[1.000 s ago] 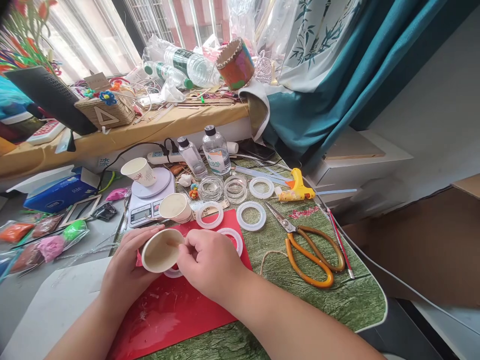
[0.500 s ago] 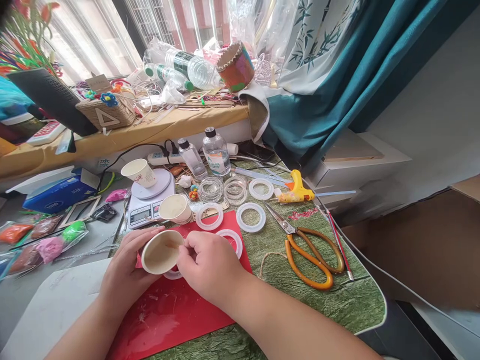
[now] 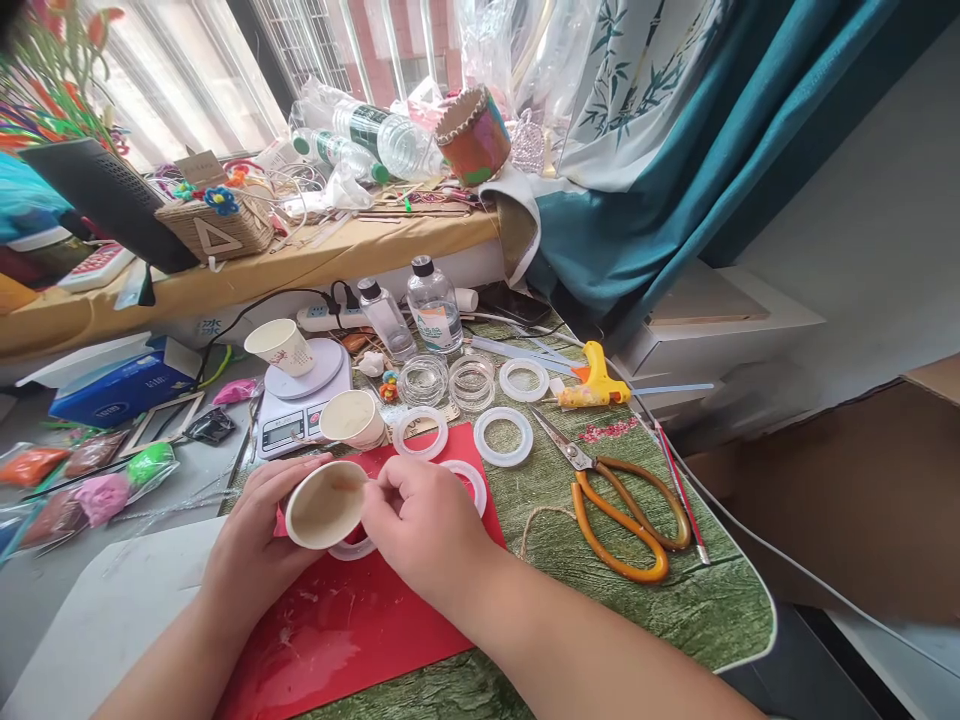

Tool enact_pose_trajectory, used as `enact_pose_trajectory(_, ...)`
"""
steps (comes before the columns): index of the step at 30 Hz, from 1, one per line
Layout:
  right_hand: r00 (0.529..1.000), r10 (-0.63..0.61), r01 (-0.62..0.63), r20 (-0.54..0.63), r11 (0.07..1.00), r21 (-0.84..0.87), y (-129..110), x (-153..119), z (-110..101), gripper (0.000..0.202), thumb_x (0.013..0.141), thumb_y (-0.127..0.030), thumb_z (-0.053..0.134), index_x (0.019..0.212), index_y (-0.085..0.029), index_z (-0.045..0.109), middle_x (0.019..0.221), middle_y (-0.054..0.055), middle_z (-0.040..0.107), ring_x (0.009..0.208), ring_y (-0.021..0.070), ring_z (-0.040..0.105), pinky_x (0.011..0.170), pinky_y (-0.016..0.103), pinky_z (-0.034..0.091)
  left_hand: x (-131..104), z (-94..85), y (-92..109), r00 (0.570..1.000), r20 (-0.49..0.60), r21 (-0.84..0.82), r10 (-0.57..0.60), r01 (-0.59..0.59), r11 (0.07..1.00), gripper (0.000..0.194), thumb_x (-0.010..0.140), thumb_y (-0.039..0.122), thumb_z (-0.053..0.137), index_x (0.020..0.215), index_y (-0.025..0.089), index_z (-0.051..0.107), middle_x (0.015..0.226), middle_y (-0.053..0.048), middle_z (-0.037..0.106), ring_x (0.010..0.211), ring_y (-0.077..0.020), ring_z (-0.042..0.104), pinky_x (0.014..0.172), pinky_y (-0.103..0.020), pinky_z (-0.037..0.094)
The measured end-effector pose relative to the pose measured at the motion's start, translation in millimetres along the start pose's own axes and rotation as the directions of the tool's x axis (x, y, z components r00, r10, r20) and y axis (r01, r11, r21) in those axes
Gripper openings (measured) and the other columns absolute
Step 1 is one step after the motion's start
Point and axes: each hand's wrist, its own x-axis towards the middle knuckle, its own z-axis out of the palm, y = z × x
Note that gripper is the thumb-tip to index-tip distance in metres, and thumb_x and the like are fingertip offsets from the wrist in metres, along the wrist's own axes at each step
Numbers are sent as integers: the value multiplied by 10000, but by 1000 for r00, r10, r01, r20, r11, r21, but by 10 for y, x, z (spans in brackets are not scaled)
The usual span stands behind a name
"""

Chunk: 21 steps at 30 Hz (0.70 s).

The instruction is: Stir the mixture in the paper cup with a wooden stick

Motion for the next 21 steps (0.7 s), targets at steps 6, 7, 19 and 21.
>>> enact_pose_trajectory(6, 1000, -16, 16, 20, 999, -28, -16, 8, -23, 271, 930, -344, 627, 711, -241, 507, 648, -52, 522, 620, 138, 462, 577, 276, 313, 0, 5, 6, 1000, 3, 6, -4, 4, 1000, 550, 1019, 327, 769, 1523, 268, 556, 1353, -139, 772, 1220, -331, 740, 1003, -484, 598)
enact_pose_trajectory(7, 1000, -8, 9, 29, 1000, -26, -15, 8, -23, 271, 929, -340, 632, 709, -240, 510, 646, -53, 521, 619, 137, 464, 576, 275, 312, 1, 5, 7, 1000, 5, 9, -8, 8, 1000, 547, 1019, 333, 770, 1520, 271, 559, 1353, -138, 773, 1216, -331, 742, 1002, -485, 597)
enact_pose_trajectory(19, 999, -45, 46, 23, 999, -20, -15, 7, -28, 257, 939, -313, 657, 717, -233, 556, 653, -56, 560, 621, 132, 489, 571, 265, 331, -9, 22, -36, 1000, 7, 4, 1, -1, 1000, 540, 1038, 368, 741, 1536, 279, 554, 1353, -151, 773, 1205, -352, 743, 1005, -533, 601)
enact_pose_trajectory(21, 998, -51, 51, 29, 998, -21, -19, 4, -33, 262, 945, -309, 656, 717, -234, 551, 649, -59, 556, 617, 129, 487, 569, 264, 326, -10, 19, -40, 1000, 13, 9, 0, 0, 1000, 544, 1036, 366, 741, 1538, 276, 551, 1352, -155, 775, 1205, -355, 744, 1002, -534, 606)
